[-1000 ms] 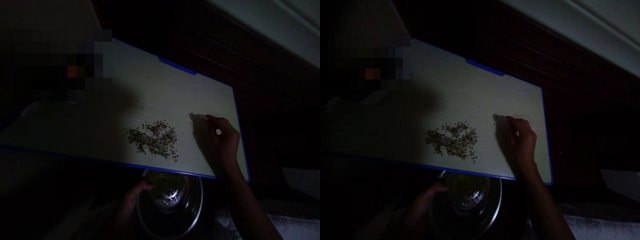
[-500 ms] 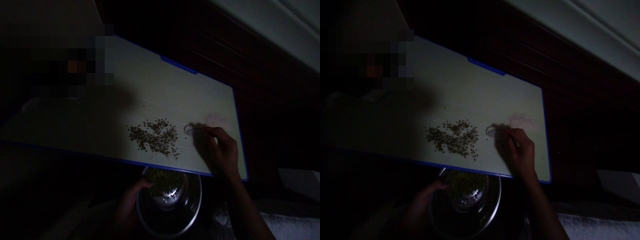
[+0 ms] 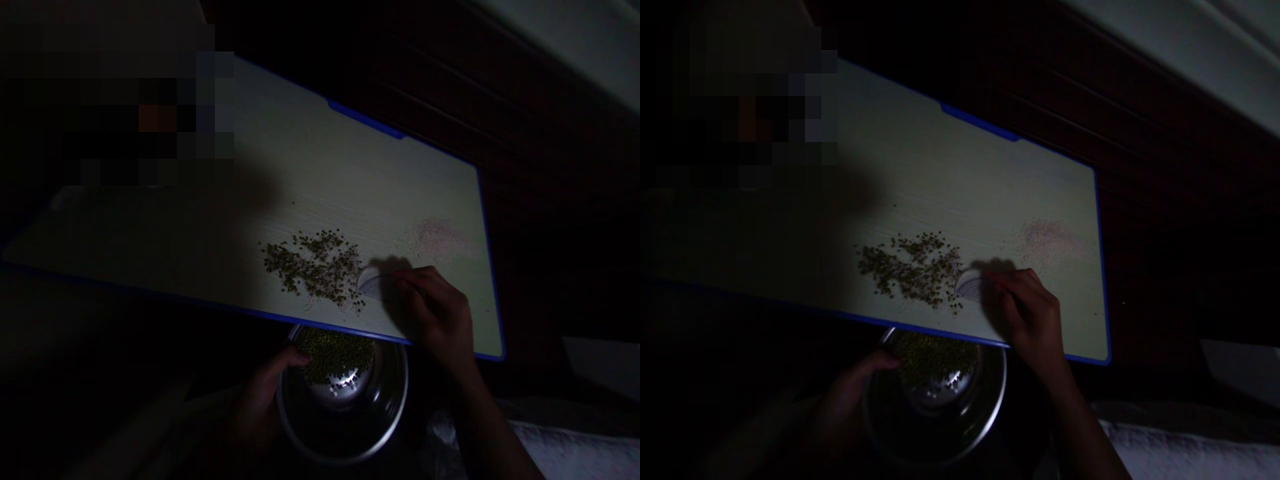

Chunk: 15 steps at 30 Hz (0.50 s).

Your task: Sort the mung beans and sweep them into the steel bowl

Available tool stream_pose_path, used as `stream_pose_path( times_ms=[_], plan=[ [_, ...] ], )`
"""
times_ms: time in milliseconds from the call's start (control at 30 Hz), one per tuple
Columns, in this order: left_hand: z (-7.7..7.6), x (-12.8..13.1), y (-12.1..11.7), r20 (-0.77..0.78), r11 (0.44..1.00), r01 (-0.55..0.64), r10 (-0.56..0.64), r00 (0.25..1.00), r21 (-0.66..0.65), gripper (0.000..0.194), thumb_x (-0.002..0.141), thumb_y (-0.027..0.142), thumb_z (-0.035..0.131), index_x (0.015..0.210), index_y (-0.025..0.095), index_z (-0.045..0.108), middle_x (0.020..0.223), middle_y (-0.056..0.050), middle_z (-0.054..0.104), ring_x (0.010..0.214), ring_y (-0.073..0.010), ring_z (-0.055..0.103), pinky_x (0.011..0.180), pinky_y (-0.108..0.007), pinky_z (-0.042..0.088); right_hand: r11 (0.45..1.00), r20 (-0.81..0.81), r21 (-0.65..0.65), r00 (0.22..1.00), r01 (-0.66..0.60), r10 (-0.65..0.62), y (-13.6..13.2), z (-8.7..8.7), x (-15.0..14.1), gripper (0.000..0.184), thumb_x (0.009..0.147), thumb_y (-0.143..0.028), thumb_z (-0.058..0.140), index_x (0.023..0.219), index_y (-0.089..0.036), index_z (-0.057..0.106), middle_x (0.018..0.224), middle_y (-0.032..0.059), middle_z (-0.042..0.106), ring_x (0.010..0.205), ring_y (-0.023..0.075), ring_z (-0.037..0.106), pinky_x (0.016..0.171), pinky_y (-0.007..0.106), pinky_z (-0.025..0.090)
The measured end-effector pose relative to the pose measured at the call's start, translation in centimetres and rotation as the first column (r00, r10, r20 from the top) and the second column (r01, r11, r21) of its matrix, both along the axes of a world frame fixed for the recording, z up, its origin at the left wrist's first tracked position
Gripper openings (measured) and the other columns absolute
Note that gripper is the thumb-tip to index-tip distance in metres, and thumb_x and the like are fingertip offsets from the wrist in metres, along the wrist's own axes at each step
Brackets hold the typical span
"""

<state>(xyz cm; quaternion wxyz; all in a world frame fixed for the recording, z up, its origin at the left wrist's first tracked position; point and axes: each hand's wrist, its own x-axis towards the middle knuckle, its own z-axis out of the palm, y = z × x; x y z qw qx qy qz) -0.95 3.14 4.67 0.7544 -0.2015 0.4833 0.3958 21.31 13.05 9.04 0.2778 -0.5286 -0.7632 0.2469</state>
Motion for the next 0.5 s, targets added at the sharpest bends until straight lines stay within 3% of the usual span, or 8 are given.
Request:
stream_pose_path(
  times_ms=[167, 233, 300, 367, 400, 500],
  plan=[
    [-1.0, -0.3, -0.8, 0.020, 0.998, 0.037, -0.038, 0.999, 0.046, 0.015, 0.070, 0.015, 0.065, 0.080, 0.010, 0.075, 0.082, -0.011, 0.074, 0.076, -0.0267, 0.068, 0.073, -0.034, 0.053, 0.999, -0.040, -0.053, 0.999, 0.011, -0.013, -0.5, 0.4, 0.4, 0.018, 0.090, -0.027, 0.055, 0.100, -0.024, 0.069, 0.095, 0.0040, 0.069, 0.089, 0.0173, 0.062, 0.077, 0.037, 0.050],
    [-1.3, -0.6, -1.2, -0.054, 0.995, 0.030, -0.025, 0.998, 0.091, 0.011, 0.061, 0.007, 0.073, 0.071, 0.012, 0.075, 0.082, -0.009, 0.074, 0.079, -0.0239, 0.067, 0.076, -0.027, 0.052, 0.997, -0.050, -0.080, 0.998, 0.023, -0.027, -0.9, 0.3, 0.7, 0.018, 0.089, -0.027, 0.055, 0.099, -0.026, 0.070, 0.094, 0.0034, 0.069, 0.087, 0.0177, 0.062, 0.073, 0.036, 0.050],
    [-1.3, -0.7, -1.3, -0.164, 0.989, 0.038, -0.014, 0.986, 0.144, 0.027, 0.047, -0.007, 0.077, 0.064, 0.014, 0.073, 0.082, -0.005, 0.075, 0.081, -0.0200, 0.066, 0.078, -0.020, 0.050, 0.994, -0.064, -0.091, 0.996, 0.053, -0.059, -1.4, 0.1, 0.9, 0.018, 0.089, -0.028, 0.055, 0.099, -0.026, 0.070, 0.092, 0.0030, 0.069, 0.085, 0.0179, 0.063, 0.071, 0.036, 0.049],
    [-1.2, -0.5, -1.1, -0.110, 0.994, 0.061, -0.051, 0.993, 0.093, 0.013, 0.064, 0.010, 0.073, 0.076, 0.012, 0.076, 0.082, -0.011, 0.074, 0.076, -0.0246, 0.068, 0.072, -0.030, 0.054, 0.992, -0.082, -0.086, 0.991, 0.095, -0.102, -1.7, 0.0, 1.1, 0.018, 0.089, -0.027, 0.055, 0.099, -0.027, 0.070, 0.093, 0.0026, 0.069, 0.085, 0.0177, 0.063, 0.071, 0.035, 0.049],
    [-1.1, -0.4, -1.0, -0.070, 0.994, 0.054, -0.047, 0.996, 0.095, 0.016, 0.068, 0.014, 0.068, 0.082, 0.012, 0.076, 0.086, -0.011, 0.075, 0.076, -0.0258, 0.068, 0.071, -0.033, 0.054, 0.990, -0.089, -0.085, 0.989, 0.112, -0.120, -1.9, -0.1, 1.2, 0.019, 0.089, -0.027, 0.055, 0.100, -0.028, 0.070, 0.094, 0.0023, 0.068, 0.086, 0.0176, 0.063, 0.071, 0.035, 0.049],
    [-0.9, 0.0, -0.6, -0.088, 0.998, 0.012, -0.007, 0.996, 0.057, 0.014, 0.065, 0.007, 0.065, 0.074, 0.012, 0.075, 0.075, -0.008, 0.074, 0.067, -0.0206, 0.067, 0.067, -0.028, 0.054, 0.987, -0.094, -0.093, 0.986, 0.128, -0.137, -2.2, -0.1, 1.2, 0.019, 0.089, -0.026, 0.056, 0.101, -0.029, 0.069, 0.096, 0.0016, 0.068, 0.087, 0.0170, 0.063, 0.072, 0.035, 0.049]
  ],
)
